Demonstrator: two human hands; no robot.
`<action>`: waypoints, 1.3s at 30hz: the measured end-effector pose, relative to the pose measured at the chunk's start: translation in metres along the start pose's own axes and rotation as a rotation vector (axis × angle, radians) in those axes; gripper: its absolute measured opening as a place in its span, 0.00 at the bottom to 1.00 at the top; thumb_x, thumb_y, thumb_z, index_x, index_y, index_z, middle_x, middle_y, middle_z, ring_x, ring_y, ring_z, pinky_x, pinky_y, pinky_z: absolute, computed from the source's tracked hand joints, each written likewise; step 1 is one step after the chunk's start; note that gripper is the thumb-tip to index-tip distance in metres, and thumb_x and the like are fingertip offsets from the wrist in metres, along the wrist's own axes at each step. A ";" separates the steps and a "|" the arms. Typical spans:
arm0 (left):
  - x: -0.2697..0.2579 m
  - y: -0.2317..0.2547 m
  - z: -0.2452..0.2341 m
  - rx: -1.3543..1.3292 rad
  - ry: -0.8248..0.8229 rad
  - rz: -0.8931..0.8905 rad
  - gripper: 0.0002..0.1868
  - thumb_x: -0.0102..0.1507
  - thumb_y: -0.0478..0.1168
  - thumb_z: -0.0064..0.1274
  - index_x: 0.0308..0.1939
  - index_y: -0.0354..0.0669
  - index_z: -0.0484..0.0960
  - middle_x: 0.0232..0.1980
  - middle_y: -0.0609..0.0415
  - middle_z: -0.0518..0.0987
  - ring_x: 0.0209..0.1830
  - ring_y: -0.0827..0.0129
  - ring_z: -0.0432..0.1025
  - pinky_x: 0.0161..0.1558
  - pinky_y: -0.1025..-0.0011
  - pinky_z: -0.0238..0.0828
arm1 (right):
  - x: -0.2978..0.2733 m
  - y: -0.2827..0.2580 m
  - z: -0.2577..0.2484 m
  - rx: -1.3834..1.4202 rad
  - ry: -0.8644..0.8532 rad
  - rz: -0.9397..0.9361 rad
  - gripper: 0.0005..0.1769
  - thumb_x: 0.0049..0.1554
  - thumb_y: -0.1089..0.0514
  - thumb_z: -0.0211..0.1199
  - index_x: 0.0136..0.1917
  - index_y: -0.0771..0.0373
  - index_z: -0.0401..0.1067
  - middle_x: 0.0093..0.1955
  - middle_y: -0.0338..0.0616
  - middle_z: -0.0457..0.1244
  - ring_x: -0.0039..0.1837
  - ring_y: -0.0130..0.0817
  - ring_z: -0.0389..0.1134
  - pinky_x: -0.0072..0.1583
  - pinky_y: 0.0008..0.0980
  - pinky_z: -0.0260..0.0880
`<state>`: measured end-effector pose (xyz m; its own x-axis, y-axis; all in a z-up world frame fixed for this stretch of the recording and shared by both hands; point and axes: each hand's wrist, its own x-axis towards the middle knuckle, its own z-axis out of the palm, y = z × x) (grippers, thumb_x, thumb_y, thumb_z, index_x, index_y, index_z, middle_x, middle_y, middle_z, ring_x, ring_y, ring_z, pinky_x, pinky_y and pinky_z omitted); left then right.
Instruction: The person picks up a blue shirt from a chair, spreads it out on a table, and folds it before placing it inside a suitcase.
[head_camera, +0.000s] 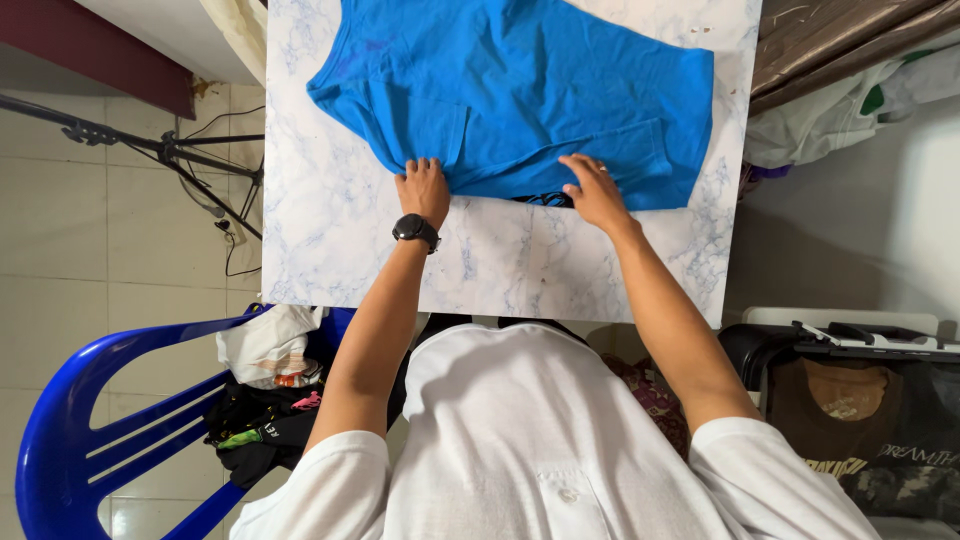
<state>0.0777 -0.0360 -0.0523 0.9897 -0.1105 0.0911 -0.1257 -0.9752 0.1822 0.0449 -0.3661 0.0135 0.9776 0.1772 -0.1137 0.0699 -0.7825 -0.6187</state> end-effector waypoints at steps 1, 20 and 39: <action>-0.001 -0.003 0.006 0.000 0.000 0.001 0.10 0.63 0.41 0.57 0.48 0.47 0.79 0.49 0.53 0.79 0.54 0.55 0.71 0.49 0.52 0.66 | -0.002 -0.003 0.001 -0.034 -0.046 0.034 0.28 0.58 0.64 0.65 0.71 0.58 0.68 0.75 0.51 0.57 0.74 0.56 0.56 0.71 0.48 0.57; -0.025 0.008 -0.062 -0.082 -0.157 0.481 0.27 0.54 0.27 0.53 0.56 0.54 0.82 0.74 0.50 0.65 0.76 0.54 0.54 0.70 0.46 0.52 | 0.007 -0.014 0.016 -0.207 -0.044 -0.217 0.28 0.53 0.74 0.61 0.65 0.57 0.74 0.60 0.46 0.65 0.68 0.48 0.62 0.67 0.53 0.55; -0.061 -0.030 -0.123 -0.179 -1.050 0.348 0.17 0.57 0.54 0.57 0.32 0.44 0.87 0.32 0.51 0.82 0.40 0.55 0.79 0.48 0.55 0.76 | -0.047 0.009 -0.014 0.142 -1.058 0.568 0.28 0.57 0.35 0.66 0.48 0.64 0.79 0.35 0.50 0.70 0.28 0.28 0.61 0.31 0.31 0.57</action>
<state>0.0124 0.0231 0.0569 0.4553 -0.5613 -0.6911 -0.3313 -0.8273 0.4536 0.0024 -0.3898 0.0241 0.2111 0.2822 -0.9358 -0.4038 -0.8467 -0.3464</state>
